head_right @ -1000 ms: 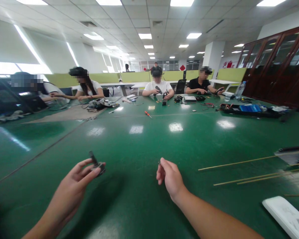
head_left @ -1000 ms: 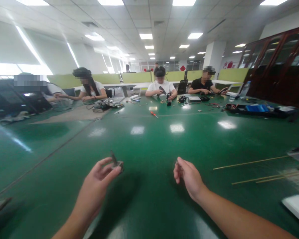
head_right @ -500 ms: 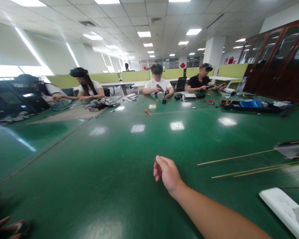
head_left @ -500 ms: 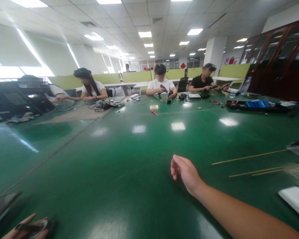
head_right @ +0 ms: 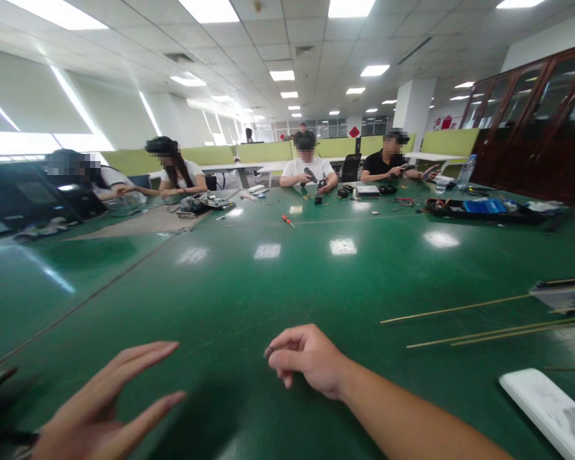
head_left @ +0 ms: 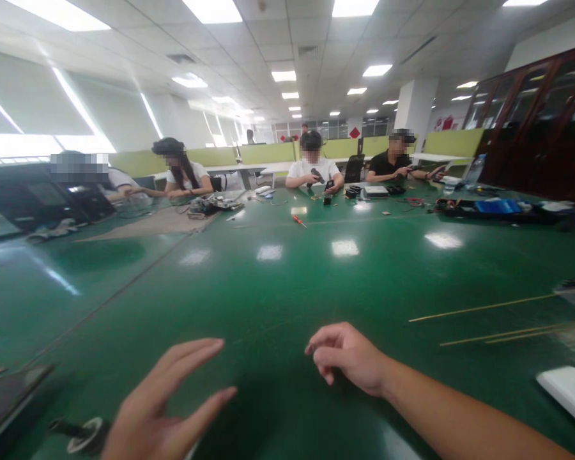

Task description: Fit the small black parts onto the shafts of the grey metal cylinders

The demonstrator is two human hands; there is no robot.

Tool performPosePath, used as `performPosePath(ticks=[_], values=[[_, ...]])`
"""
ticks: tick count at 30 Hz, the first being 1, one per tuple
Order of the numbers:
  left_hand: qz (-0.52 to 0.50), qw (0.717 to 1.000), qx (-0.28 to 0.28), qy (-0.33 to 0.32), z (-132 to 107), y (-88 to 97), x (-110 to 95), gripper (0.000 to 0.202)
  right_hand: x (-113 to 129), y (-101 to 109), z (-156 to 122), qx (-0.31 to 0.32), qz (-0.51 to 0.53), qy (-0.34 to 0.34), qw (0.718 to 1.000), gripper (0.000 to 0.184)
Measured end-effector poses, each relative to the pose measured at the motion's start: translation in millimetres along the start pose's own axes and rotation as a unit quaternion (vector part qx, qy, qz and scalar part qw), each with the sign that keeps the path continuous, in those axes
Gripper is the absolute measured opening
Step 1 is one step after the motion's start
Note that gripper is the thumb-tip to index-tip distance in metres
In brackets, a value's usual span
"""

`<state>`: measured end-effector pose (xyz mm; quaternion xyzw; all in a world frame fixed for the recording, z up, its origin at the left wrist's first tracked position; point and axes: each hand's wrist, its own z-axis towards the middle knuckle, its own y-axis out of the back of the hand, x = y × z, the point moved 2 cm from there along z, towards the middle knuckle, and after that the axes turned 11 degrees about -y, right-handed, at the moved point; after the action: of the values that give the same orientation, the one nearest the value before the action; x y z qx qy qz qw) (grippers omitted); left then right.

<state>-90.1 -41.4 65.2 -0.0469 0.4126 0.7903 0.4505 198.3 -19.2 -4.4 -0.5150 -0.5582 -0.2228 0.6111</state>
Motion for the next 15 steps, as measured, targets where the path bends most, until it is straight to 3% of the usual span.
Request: performPosePath(ticks=[1, 4, 6, 8, 10, 12, 15], values=[[-0.015, 0.997, 0.045, -0.058, 9, -17.3, -11, 0.054, -1, -2, -2, 0.025, -0.013, -0.022, 0.999, 0.036], [-0.104, 0.973, 0.156, -0.137, 35, -63.3, -40, 0.050, -1, -5, -5, 0.069, -0.037, -0.059, 0.995, 0.038], [-0.170, 0.955, 0.189, -0.149, 46, -85.1, -55, 0.034, -1, -4, -5, 0.073, -0.028, -0.057, 0.995, 0.039], [-0.223, 0.948, 0.180, -0.140, 52, -98.2, -63, 0.027, 0, -3, -3, 0.062, -0.005, -0.041, 0.997, 0.040], [-0.259, 0.947, 0.149, -0.121, 53, -101.7, -64, 0.027, -1, -2, -1, 0.058, 0.014, -0.032, 0.998, 0.043], [-0.262, 0.954, 0.117, -0.089, 50, -93.3, -58, 0.023, -1, -1, 0, 0.071, 0.014, -0.040, 0.997, 0.045], [-0.188, 0.982, 0.024, -0.004, 41, -54.8, -34, 0.014, -2, -1, 1, 0.088, -0.018, -0.063, 0.994, 0.043]])
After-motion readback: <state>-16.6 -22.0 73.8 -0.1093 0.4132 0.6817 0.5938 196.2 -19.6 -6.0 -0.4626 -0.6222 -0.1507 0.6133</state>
